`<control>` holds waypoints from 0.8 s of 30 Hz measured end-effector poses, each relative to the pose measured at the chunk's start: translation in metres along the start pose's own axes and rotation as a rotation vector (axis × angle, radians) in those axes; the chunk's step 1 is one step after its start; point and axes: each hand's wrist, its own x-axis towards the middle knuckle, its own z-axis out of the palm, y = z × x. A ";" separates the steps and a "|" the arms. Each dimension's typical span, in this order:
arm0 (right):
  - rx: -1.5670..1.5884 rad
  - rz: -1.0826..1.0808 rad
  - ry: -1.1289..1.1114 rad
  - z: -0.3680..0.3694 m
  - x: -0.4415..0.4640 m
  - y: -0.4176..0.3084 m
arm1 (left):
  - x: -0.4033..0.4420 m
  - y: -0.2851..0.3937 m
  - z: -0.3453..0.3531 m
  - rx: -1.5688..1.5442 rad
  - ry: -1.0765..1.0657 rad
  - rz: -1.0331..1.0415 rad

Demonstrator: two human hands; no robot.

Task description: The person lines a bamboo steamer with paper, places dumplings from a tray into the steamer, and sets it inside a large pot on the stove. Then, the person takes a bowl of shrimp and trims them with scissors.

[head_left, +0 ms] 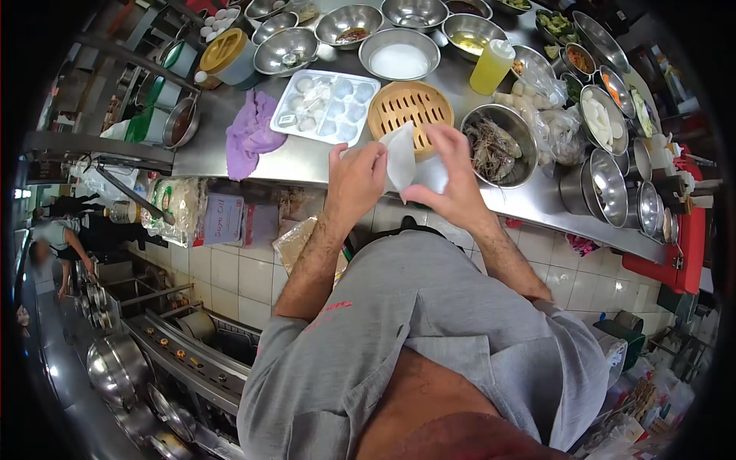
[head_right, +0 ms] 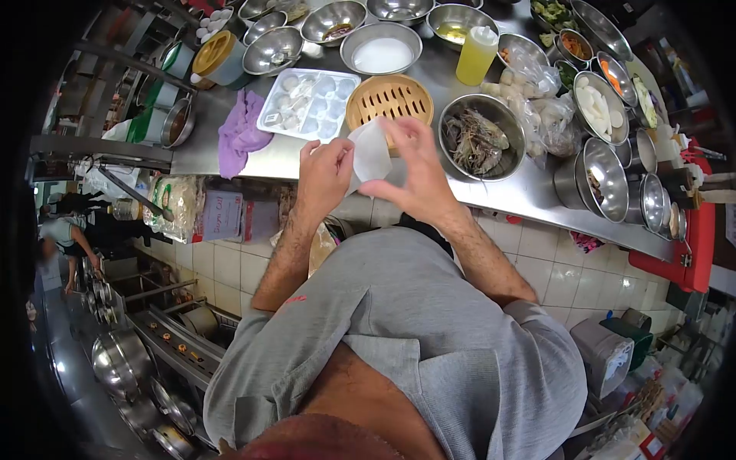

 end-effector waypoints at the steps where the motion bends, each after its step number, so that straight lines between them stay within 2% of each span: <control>1: -0.131 -0.078 -0.051 0.002 0.010 -0.001 | 0.007 0.001 0.002 0.024 0.010 0.071; 2: -0.264 -0.155 -0.100 0.004 0.018 0.000 | 0.013 0.001 0.003 0.047 0.019 0.144; 4: -0.328 -0.143 -0.076 0.008 0.026 0.008 | 0.023 -0.002 0.006 0.028 0.011 0.158; 7: -0.162 0.086 0.001 0.011 0.026 0.029 | 0.028 -0.015 0.003 -0.085 -0.067 0.114; 8: -0.164 0.080 -0.003 0.010 0.026 0.033 | 0.029 -0.020 0.002 -0.135 -0.095 0.090; 11: 0.032 0.240 -0.075 0.012 0.026 0.036 | 0.035 -0.036 0.003 -0.211 -0.121 0.075; 14: -0.059 0.285 -0.025 0.030 0.035 0.007 | 0.043 -0.041 0.003 -0.239 -0.144 0.083; 16: -0.106 0.280 -0.071 0.040 0.040 0.004 | 0.046 -0.040 0.001 -0.242 -0.127 0.268; 19: 0.292 0.414 -0.033 0.050 0.043 0.014 | 0.042 -0.049 0.003 -0.228 -0.140 0.351; 24: 0.452 0.523 -0.042 0.051 0.044 0.013 | 0.037 -0.068 -0.003 -0.321 -0.172 0.415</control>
